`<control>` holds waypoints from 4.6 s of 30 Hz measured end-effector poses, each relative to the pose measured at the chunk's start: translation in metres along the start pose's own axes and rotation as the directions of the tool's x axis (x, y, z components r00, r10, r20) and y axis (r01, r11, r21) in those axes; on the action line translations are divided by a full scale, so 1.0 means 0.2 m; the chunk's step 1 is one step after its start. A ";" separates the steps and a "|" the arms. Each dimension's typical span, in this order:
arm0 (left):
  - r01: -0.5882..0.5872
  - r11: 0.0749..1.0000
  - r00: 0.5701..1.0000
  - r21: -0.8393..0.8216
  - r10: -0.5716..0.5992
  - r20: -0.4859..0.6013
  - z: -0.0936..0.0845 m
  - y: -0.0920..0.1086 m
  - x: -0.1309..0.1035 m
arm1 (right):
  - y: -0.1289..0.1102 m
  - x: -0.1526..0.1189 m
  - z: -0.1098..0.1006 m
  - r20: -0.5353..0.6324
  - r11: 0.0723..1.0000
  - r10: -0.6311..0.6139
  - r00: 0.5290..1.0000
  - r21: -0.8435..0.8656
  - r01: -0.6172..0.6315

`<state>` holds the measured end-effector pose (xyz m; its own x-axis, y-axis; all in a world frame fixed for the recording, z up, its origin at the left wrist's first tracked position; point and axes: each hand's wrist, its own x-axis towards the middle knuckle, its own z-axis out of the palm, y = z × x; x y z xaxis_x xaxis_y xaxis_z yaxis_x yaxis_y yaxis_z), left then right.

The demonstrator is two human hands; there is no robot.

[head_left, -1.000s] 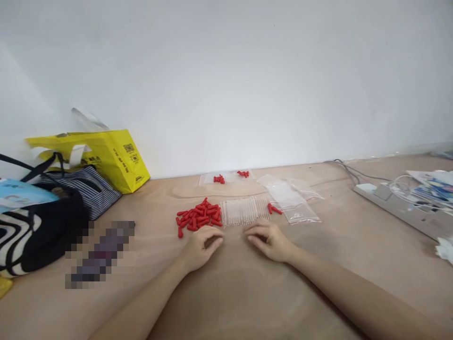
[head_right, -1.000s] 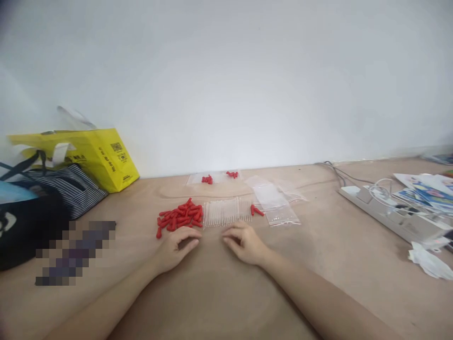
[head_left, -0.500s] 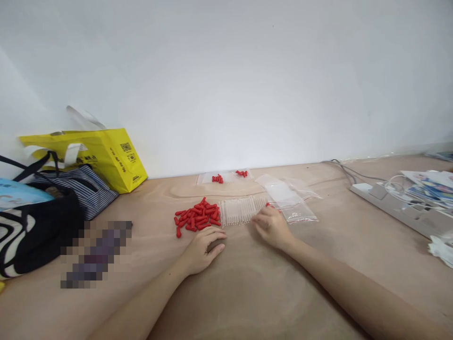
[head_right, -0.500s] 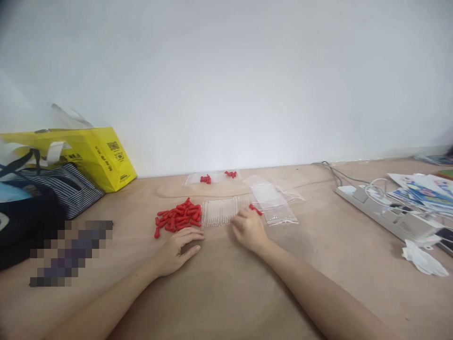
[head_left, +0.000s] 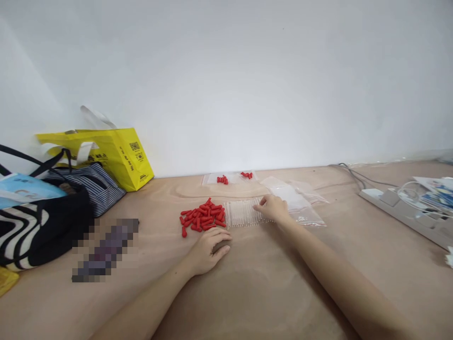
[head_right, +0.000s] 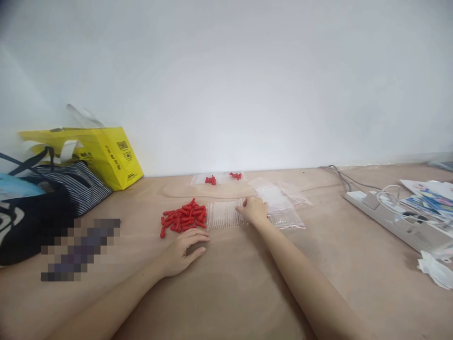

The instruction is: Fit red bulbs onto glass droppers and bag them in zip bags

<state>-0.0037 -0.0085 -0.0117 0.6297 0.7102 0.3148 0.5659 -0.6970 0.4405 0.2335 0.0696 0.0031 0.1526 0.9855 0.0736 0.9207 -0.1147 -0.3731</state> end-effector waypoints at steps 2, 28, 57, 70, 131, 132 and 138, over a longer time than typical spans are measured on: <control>-0.001 1.000 1.000 -0.004 0.001 0.002 0.00 0.00 0.00 | -0.01 -0.01 0.01 0.028 1.000 0.011 1.000 -0.002 -0.011; 0.453 0.808 0.839 0.377 -0.243 -0.487 -0.01 -0.07 0.18 | 0.00 -0.04 0.02 -0.137 0.980 -0.135 0.981 0.129 0.153; 0.158 0.941 0.963 0.299 -0.080 -0.256 0.05 0.04 0.07 | 0.06 -0.36 0.18 -0.322 0.630 -0.713 0.623 0.095 0.770; 0.173 0.941 0.944 0.292 -0.074 -0.320 0.05 0.05 0.07 | 0.03 -0.37 0.19 -0.348 0.583 -0.743 0.572 0.082 0.808; 0.038 0.956 0.952 0.291 0.054 -0.301 0.09 0.03 0.15 | 0.03 -0.29 0.16 -0.258 0.642 -0.731 0.631 0.053 0.765; 0.039 0.958 0.954 0.284 0.049 -0.297 0.09 0.03 0.15 | 0.02 -0.29 0.16 -0.254 0.647 -0.724 0.641 0.071 0.759; 0.025 0.958 0.966 0.285 0.050 -0.254 0.08 0.04 0.15 | 0.01 -0.31 0.17 -0.230 0.664 -0.704 0.671 0.120 0.738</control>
<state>0.0285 0.0050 -0.0131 0.5015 0.6760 0.5400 0.7094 -0.6786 0.1907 0.2136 0.0133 -0.0330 -0.4635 0.7137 0.5252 0.6811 0.6660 -0.3040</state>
